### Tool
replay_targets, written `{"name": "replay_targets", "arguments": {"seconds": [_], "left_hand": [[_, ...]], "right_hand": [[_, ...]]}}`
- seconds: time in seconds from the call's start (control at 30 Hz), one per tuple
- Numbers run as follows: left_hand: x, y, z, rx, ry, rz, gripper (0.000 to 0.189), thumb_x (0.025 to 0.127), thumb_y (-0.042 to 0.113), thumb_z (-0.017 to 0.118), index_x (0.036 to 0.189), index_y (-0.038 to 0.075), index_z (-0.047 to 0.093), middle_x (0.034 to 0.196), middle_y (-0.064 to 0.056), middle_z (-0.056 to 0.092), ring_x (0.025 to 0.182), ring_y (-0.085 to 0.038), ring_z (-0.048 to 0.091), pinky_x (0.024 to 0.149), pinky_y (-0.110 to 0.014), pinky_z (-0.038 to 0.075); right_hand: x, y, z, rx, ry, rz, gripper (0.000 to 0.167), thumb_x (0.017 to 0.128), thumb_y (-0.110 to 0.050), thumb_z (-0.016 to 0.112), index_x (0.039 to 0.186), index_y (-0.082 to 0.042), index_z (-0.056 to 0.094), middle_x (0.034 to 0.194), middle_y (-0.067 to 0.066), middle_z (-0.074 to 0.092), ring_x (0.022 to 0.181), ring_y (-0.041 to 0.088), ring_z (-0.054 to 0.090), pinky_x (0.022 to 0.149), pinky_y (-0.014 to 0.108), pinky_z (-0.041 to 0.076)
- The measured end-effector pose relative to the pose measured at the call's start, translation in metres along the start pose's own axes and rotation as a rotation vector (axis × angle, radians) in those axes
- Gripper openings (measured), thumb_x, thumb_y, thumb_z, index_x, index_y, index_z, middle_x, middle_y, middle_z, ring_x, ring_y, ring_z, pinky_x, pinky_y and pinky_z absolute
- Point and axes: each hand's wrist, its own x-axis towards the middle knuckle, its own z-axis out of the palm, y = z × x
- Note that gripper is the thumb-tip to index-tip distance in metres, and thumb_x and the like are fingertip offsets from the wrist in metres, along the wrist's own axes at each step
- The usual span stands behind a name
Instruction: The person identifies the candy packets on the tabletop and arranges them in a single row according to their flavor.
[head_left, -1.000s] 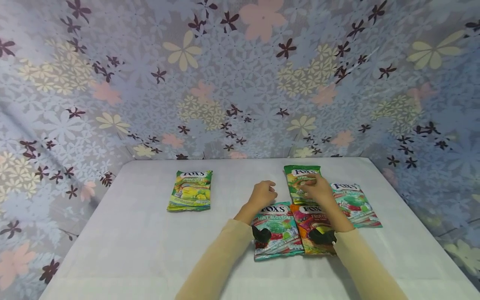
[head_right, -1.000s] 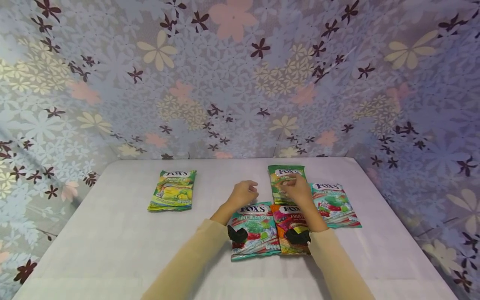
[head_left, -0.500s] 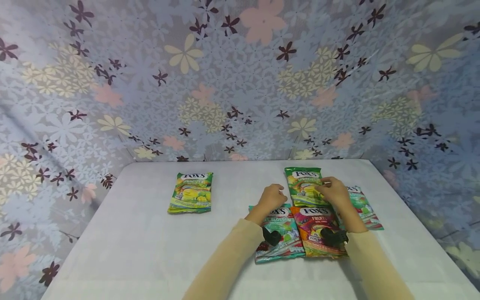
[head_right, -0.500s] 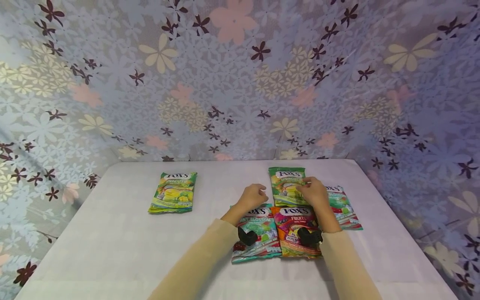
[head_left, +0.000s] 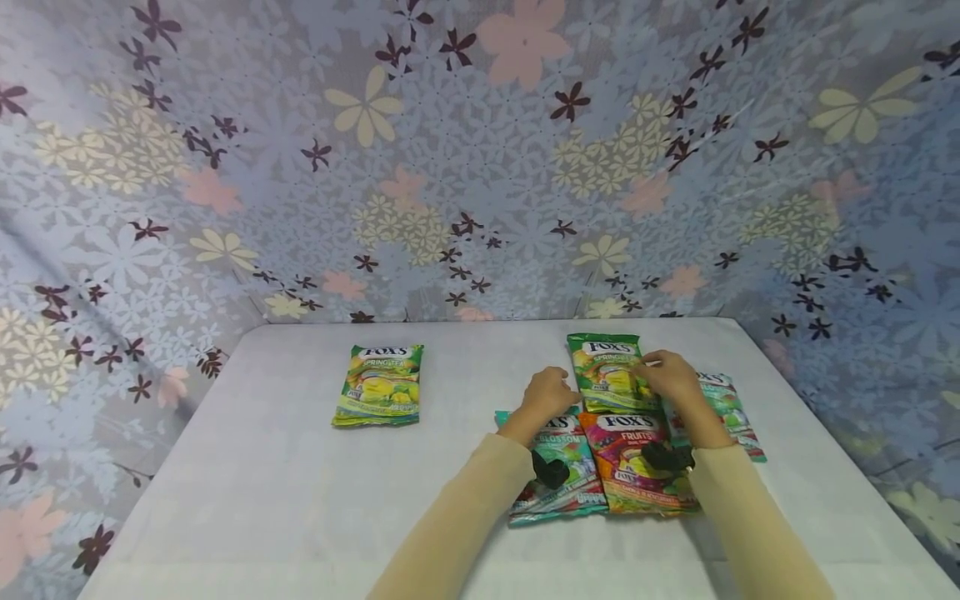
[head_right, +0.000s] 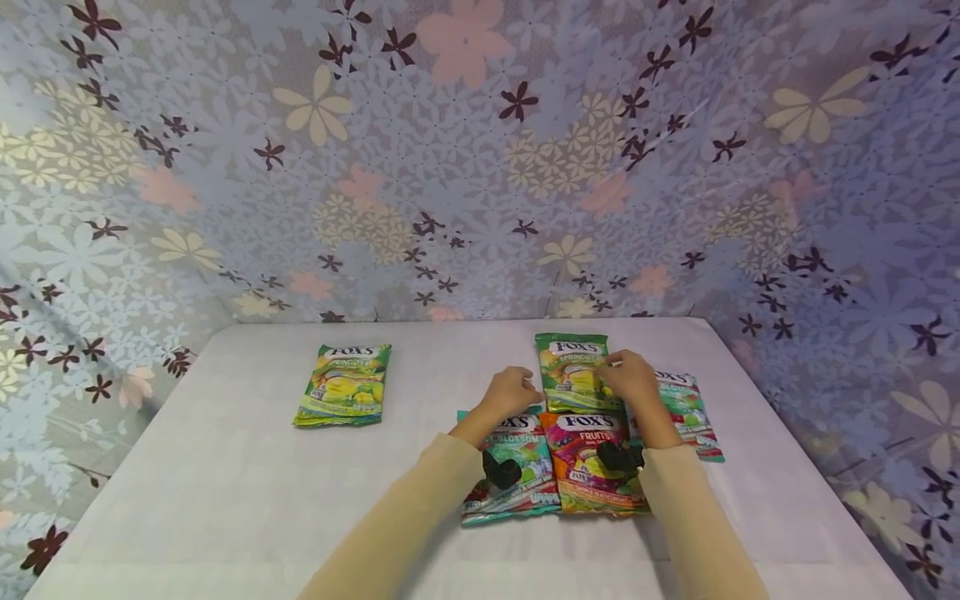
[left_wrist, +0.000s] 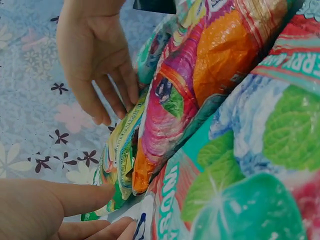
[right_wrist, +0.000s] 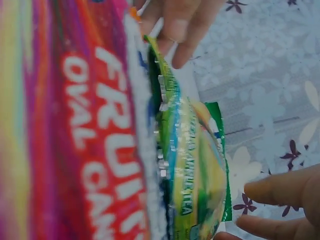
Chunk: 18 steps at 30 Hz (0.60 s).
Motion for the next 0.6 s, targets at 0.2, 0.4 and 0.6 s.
{"name": "replay_targets", "arguments": {"seconds": [0.2, 0.4, 0.6], "left_hand": [[0.0, 0.008, 0.001, 0.072, -0.004, -0.036, 0.05, 0.084, 0.027, 0.075, 0.125, 0.002, 0.063, 0.098, -0.005, 0.07, 0.096, -0.022, 0.064, 0.093, -0.044, 0.045], [0.0, 0.013, 0.001, 0.164, -0.017, -0.038, 0.04, 0.083, 0.032, 0.076, 0.112, 0.006, 0.069, 0.104, -0.004, 0.069, 0.106, -0.025, 0.061, 0.105, -0.059, 0.027], [0.003, 0.017, 0.004, 0.145, -0.031, -0.03, 0.024, 0.081, 0.031, 0.078, 0.087, 0.009, 0.07, 0.087, -0.002, 0.067, 0.09, -0.023, 0.063, 0.1, -0.052, 0.037]], "right_hand": [[0.006, -0.002, 0.0, -0.112, -0.018, -0.012, 0.056, 0.097, -0.026, 0.054, 0.133, 0.015, 0.043, 0.125, 0.037, 0.05, 0.104, 0.047, 0.054, 0.081, 0.055, 0.047], [0.013, -0.01, -0.004, -0.129, -0.131, -0.015, 0.065, 0.096, -0.025, 0.054, 0.136, 0.021, 0.032, 0.136, 0.041, 0.035, 0.116, 0.054, 0.043, 0.091, 0.059, 0.042], [0.02, -0.015, -0.008, -0.111, -0.257, -0.003, 0.078, 0.095, -0.028, 0.053, 0.139, 0.025, 0.017, 0.14, 0.044, 0.022, 0.122, 0.057, 0.034, 0.095, 0.061, 0.037]]}}
